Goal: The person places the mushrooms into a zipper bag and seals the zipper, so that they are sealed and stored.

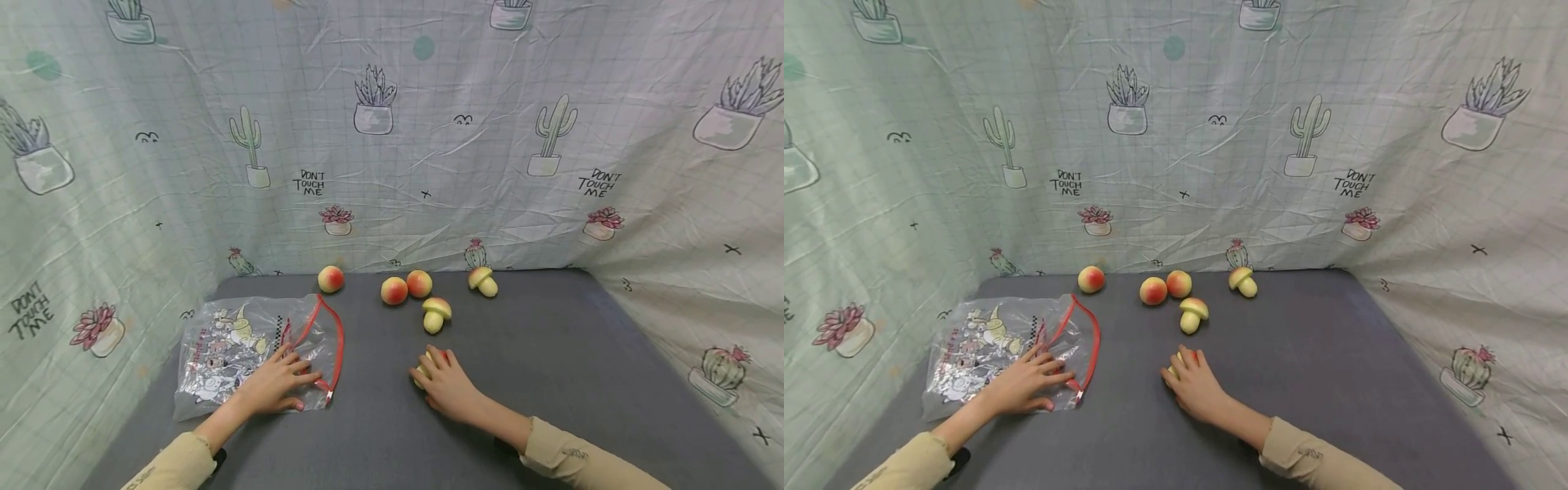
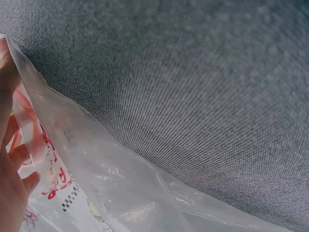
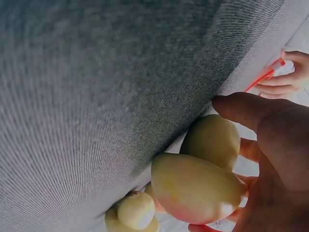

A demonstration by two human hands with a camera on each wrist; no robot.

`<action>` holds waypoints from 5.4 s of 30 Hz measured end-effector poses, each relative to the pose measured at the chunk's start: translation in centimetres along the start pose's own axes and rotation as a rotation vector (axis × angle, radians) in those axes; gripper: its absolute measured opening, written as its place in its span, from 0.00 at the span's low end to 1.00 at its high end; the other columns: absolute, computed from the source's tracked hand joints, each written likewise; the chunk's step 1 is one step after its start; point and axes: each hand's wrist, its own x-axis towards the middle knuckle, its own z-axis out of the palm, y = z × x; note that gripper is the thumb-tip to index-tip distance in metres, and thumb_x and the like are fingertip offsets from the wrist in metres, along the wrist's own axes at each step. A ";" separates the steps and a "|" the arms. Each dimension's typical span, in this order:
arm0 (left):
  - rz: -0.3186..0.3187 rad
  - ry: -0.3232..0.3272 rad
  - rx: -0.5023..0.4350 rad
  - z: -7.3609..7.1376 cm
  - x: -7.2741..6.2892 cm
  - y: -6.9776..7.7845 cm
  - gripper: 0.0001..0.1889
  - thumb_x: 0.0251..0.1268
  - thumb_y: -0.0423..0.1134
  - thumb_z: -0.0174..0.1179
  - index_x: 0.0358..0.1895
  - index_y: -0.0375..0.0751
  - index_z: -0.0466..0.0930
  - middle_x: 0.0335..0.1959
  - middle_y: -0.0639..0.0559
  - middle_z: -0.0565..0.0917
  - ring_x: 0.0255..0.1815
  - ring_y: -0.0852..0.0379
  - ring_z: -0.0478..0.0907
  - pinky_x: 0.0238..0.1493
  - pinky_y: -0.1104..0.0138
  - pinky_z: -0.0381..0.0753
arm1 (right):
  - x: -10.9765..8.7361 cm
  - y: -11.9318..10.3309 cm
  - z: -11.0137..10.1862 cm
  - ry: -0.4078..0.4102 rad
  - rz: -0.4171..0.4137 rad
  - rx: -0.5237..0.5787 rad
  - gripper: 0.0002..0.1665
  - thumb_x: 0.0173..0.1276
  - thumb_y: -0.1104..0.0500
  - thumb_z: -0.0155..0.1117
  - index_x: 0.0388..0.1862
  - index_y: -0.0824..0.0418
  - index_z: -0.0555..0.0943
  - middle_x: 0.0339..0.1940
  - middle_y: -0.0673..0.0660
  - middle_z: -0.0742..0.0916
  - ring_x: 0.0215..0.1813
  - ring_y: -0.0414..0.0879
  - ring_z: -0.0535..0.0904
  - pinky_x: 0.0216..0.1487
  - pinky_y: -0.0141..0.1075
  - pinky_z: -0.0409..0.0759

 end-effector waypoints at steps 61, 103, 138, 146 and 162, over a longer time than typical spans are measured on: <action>0.004 -0.008 0.014 0.0 0.2 0.3 0.32 0.39 0.62 0.59 0.52 0.51 0.77 0.43 0.48 0.80 0.45 0.48 0.73 0.53 0.46 0.66 | 1.8 0.6 -0.1 0.204 0.046 0.085 0.26 0.53 0.43 0.63 0.50 0.50 0.75 0.41 0.47 0.77 0.46 0.45 0.69 0.39 0.41 0.68; 0.008 0.025 0.000 0.3 0.0 0.1 0.36 0.37 0.64 0.57 0.56 0.56 0.73 0.42 0.50 0.80 0.42 0.50 0.73 0.52 0.45 0.66 | 5.4 0.5 -2.0 0.163 0.010 0.270 0.28 0.45 0.55 0.72 0.47 0.52 0.75 0.46 0.47 0.78 0.41 0.43 0.71 0.37 0.35 0.66; 0.014 -0.099 -0.032 -0.9 0.7 1.0 0.33 0.41 0.56 0.62 0.58 0.55 0.72 0.49 0.54 0.77 0.48 0.54 0.75 0.50 0.36 0.61 | 7.8 0.5 -0.4 0.152 0.044 0.307 0.18 0.47 0.56 0.66 0.37 0.53 0.71 0.35 0.45 0.78 0.34 0.42 0.66 0.33 0.34 0.61; 0.030 -0.112 -0.019 -1.1 0.9 1.3 0.32 0.41 0.50 0.66 0.58 0.54 0.71 0.47 0.55 0.77 0.48 0.56 0.75 0.49 0.34 0.61 | 8.6 0.3 -0.1 0.136 0.054 0.332 0.19 0.47 0.56 0.66 0.38 0.53 0.72 0.37 0.46 0.79 0.35 0.43 0.67 0.33 0.34 0.60; 0.141 -0.013 0.015 -0.8 1.2 1.4 0.36 0.32 0.45 0.70 0.56 0.57 0.72 0.35 0.56 0.74 0.38 0.59 0.75 0.58 0.43 0.61 | 10.3 -0.4 0.3 0.117 0.072 0.309 0.24 0.49 0.55 0.66 0.47 0.54 0.73 0.42 0.48 0.81 0.40 0.43 0.71 0.33 0.34 0.63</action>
